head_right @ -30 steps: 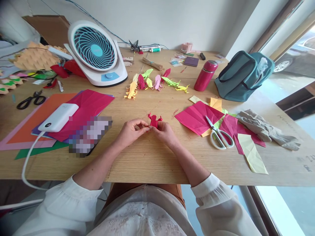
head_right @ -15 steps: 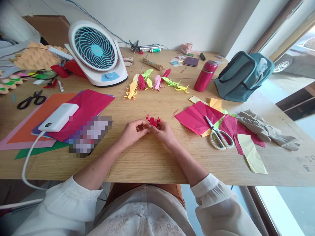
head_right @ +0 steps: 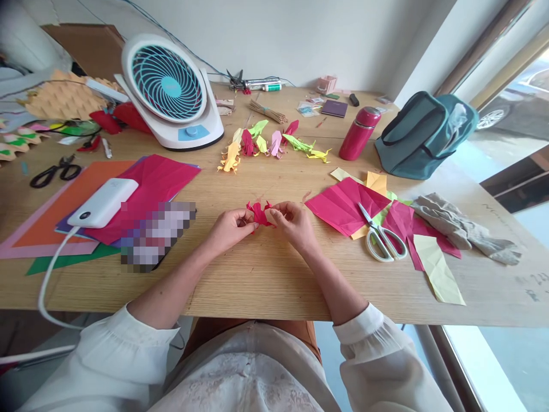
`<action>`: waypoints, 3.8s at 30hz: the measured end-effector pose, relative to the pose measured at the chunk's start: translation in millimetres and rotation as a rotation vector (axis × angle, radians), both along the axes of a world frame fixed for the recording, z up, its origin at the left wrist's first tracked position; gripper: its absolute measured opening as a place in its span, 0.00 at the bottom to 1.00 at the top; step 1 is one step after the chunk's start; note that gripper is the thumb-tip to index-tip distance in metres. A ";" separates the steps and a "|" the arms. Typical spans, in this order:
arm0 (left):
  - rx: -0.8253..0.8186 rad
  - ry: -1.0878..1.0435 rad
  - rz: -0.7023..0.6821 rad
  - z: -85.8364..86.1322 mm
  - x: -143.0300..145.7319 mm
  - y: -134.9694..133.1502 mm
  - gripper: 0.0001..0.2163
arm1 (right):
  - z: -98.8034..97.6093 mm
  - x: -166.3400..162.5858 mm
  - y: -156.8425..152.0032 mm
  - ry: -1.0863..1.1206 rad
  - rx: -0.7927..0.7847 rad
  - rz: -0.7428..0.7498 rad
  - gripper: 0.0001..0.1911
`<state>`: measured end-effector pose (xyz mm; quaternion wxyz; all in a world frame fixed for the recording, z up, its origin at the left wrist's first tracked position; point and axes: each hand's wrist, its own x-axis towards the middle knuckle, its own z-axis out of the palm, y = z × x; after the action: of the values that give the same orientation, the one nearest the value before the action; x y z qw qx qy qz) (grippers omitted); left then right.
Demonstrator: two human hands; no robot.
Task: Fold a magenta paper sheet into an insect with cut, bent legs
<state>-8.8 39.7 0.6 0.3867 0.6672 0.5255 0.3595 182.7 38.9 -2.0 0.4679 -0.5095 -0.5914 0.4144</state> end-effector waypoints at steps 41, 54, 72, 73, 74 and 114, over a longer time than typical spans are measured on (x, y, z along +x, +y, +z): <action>0.000 -0.162 -0.045 -9.7 -2.4 8.3 0.06 | -3.7 -9.9 3.7 0.111 -0.106 0.125 0.22; -0.090 0.137 0.118 -11.1 -5.8 9.4 0.05 | -8.2 5.3 10.2 0.014 -0.011 -0.016 0.14; -0.045 0.255 0.115 11.3 -16.4 5.7 0.06 | 4.2 19.7 -4.9 -0.415 0.059 0.069 0.08; -0.040 0.265 0.094 10.6 -16.8 5.8 0.06 | 3.6 20.4 -5.9 -0.447 0.045 0.092 0.07; -0.035 0.272 0.071 9.6 -16.9 5.6 0.06 | 2.5 20.7 -6.9 -0.472 0.031 0.113 0.07; -0.313 -0.598 -0.010 6.0 7.7 -7.3 0.29 | 3.2 -4.2 -21.4 -0.238 0.341 0.087 0.03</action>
<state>-1.1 32.4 6.6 0.6232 0.4671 0.4345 0.4522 178.4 17.5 1.2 0.4559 -0.4422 -0.7255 0.2650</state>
